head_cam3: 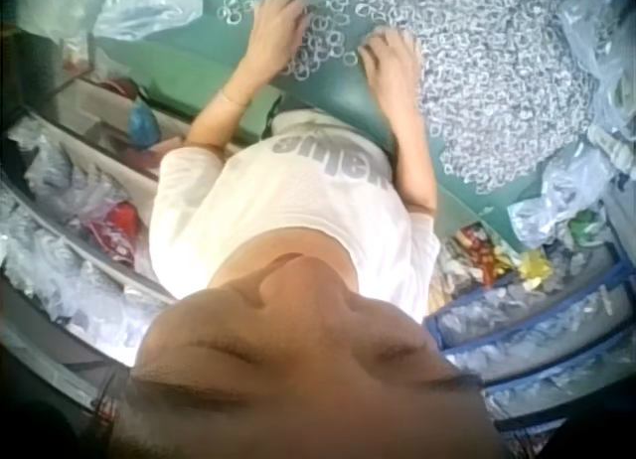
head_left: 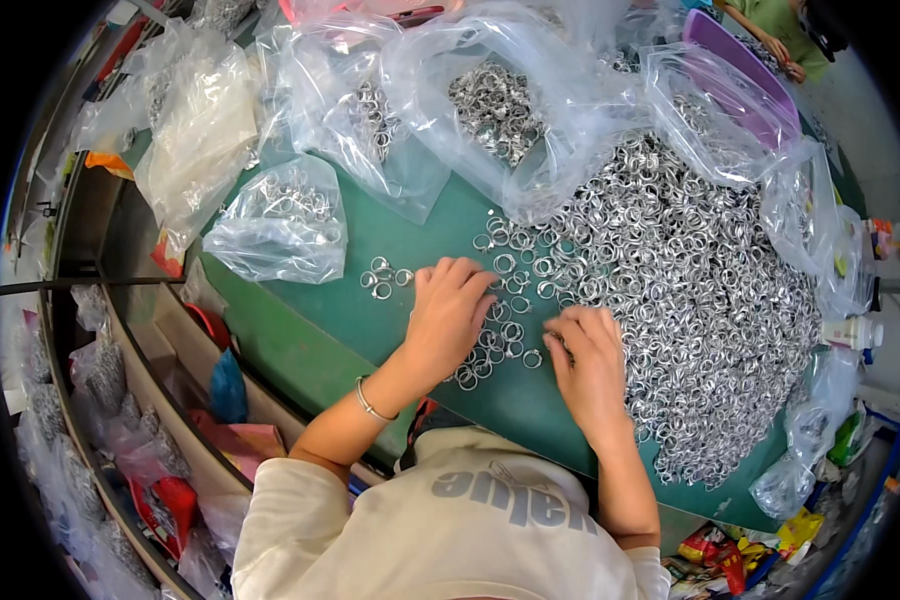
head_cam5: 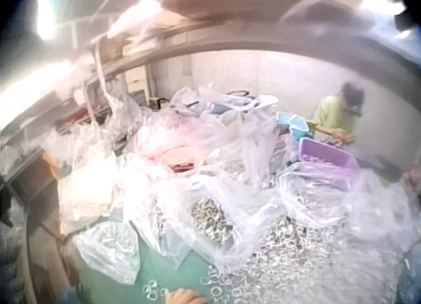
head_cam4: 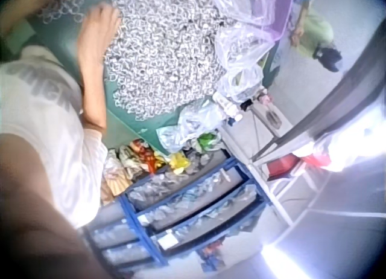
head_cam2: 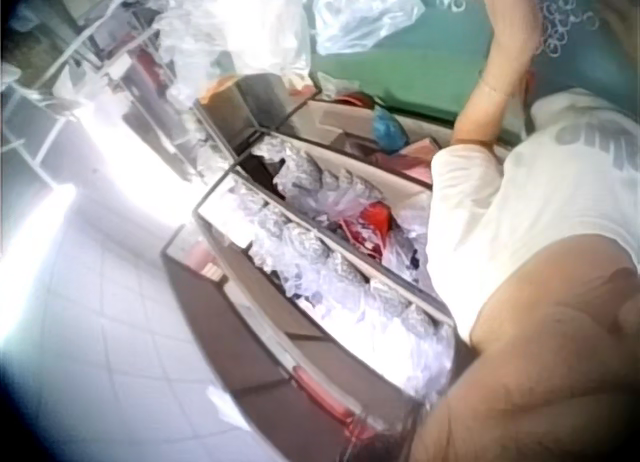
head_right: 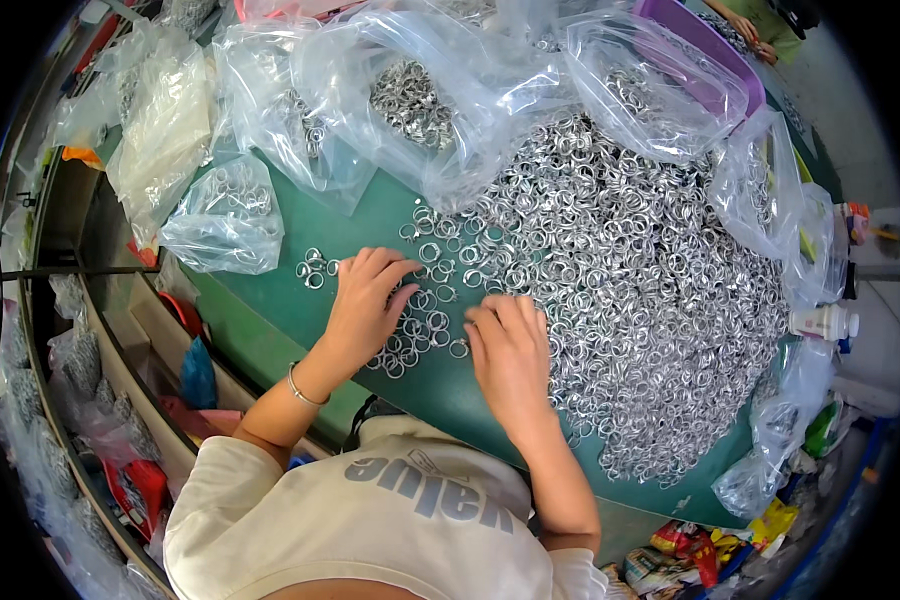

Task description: The person sorts through a large pile of small metal rings by hand on a workbench, picking up individual rings and placing them into smaller groups.

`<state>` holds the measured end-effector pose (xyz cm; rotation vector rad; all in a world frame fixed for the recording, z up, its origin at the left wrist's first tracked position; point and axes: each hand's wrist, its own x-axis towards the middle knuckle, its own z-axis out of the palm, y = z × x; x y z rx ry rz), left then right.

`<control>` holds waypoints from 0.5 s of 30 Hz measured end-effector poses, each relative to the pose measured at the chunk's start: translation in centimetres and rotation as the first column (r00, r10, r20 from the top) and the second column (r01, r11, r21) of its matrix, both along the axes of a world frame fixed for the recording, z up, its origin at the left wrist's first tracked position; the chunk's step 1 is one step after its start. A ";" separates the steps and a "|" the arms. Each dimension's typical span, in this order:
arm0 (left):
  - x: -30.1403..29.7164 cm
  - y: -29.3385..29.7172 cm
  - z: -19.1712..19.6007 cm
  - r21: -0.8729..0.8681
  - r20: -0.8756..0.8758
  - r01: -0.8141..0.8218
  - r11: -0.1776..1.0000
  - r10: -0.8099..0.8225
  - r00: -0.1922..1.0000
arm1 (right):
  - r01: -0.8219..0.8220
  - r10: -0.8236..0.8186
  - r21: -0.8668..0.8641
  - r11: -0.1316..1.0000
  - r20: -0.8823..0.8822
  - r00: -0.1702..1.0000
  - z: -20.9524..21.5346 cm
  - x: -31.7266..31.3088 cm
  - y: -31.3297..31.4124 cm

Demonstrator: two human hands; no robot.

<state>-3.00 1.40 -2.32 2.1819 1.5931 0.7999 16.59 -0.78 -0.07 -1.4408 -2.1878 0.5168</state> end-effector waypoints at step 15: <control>-2.5 1.5 -0.4 -0.482 0.867 0.433 0.762 0.343 0.362 | -0.317 -0.545 -0.617 0.720 -0.786 0.292 -0.2 0.1 2.7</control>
